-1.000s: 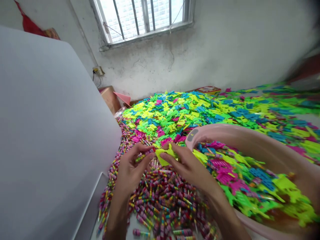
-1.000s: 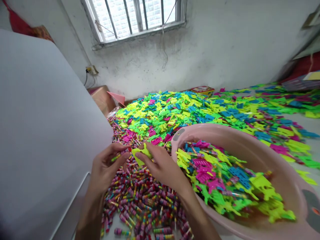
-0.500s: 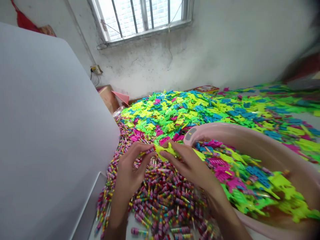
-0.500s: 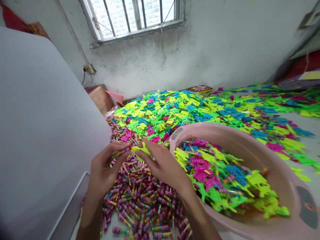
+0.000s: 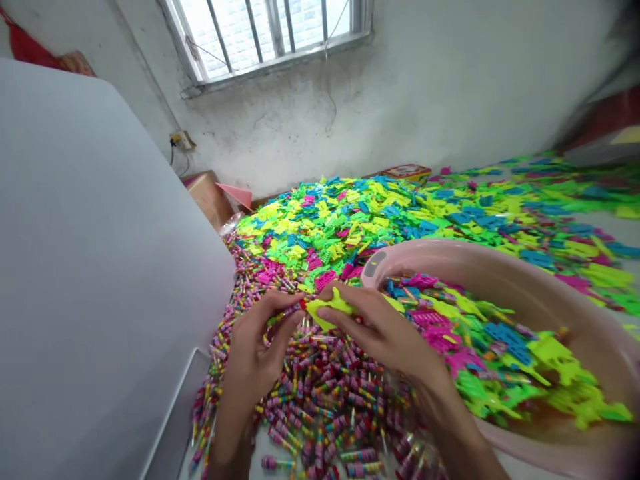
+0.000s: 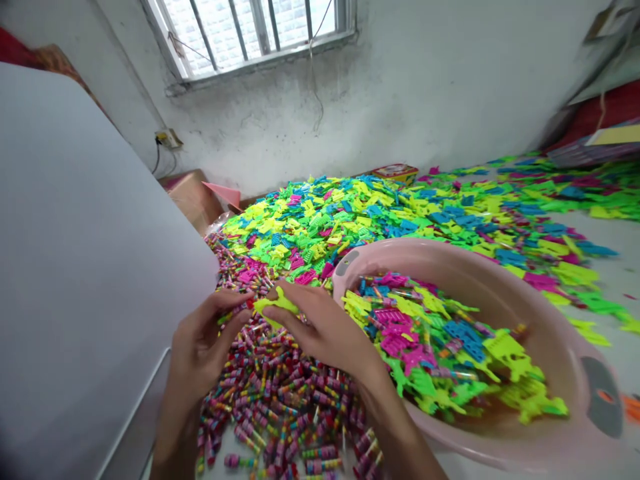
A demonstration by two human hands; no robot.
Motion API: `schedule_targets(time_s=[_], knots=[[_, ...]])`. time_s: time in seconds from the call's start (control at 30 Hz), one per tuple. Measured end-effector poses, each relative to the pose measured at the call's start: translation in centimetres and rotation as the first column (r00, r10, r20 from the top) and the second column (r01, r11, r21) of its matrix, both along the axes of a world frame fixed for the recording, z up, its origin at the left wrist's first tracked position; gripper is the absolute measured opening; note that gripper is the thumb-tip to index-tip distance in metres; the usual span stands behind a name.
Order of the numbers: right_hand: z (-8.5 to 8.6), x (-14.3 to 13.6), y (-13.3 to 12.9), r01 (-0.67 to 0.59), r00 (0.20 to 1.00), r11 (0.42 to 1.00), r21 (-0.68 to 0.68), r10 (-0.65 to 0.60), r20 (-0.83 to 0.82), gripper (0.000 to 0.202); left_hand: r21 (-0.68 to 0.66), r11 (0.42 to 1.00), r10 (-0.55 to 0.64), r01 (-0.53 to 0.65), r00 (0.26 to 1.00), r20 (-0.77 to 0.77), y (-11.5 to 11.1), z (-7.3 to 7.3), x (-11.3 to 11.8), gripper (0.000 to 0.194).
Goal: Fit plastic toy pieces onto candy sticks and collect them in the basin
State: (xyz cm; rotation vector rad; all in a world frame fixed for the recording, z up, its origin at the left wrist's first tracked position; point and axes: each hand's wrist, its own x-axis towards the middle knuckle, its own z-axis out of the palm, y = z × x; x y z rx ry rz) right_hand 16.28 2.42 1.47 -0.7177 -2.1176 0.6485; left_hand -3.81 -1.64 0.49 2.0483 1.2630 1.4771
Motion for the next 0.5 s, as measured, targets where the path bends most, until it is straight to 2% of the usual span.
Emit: schedule_targets(time_s=[0.17, 0.23, 0.33, 0.4, 0.5], knots=[[-0.8, -0.8, 0.8, -0.056, 0.996, 0.994, -0.099, 0.049, -0.077, 0.027, 0.007, 1.0, -0.005, 0.006, 0.994, -0.113, 0.1, -0.1, -0.6, 0.015], [-1.4, -1.3, 1.4, -0.069, 0.99, 0.983, -0.172, 0.047, -0.13, 0.029, 0.043, 0.998, 0.048, -0.04, 0.979, -0.198, 0.5, -0.2, -0.4, 0.015], [-2.1, -1.9, 2.2, 0.043, 0.987, 0.956, -0.289, -0.085, -0.137, 0.035, 0.159, 0.976, 0.198, -0.15, 0.913, -0.356, 1.4, -0.7, 0.6, 0.016], [-2.4, -1.9, 2.5, 0.112, 0.978, 0.932, -0.344, -0.165, -0.13, 0.039, 0.21, 0.961, 0.256, -0.178, 0.859, -0.444, 1.8, -1.1, 1.4, 0.018], [-2.3, -1.5, 2.2, 0.15, 0.96, 0.897, -0.417, -0.232, -0.156, 0.038, 0.225, 0.949, 0.309, -0.221, 0.8, -0.514, 1.9, -1.6, 2.4, 0.042]])
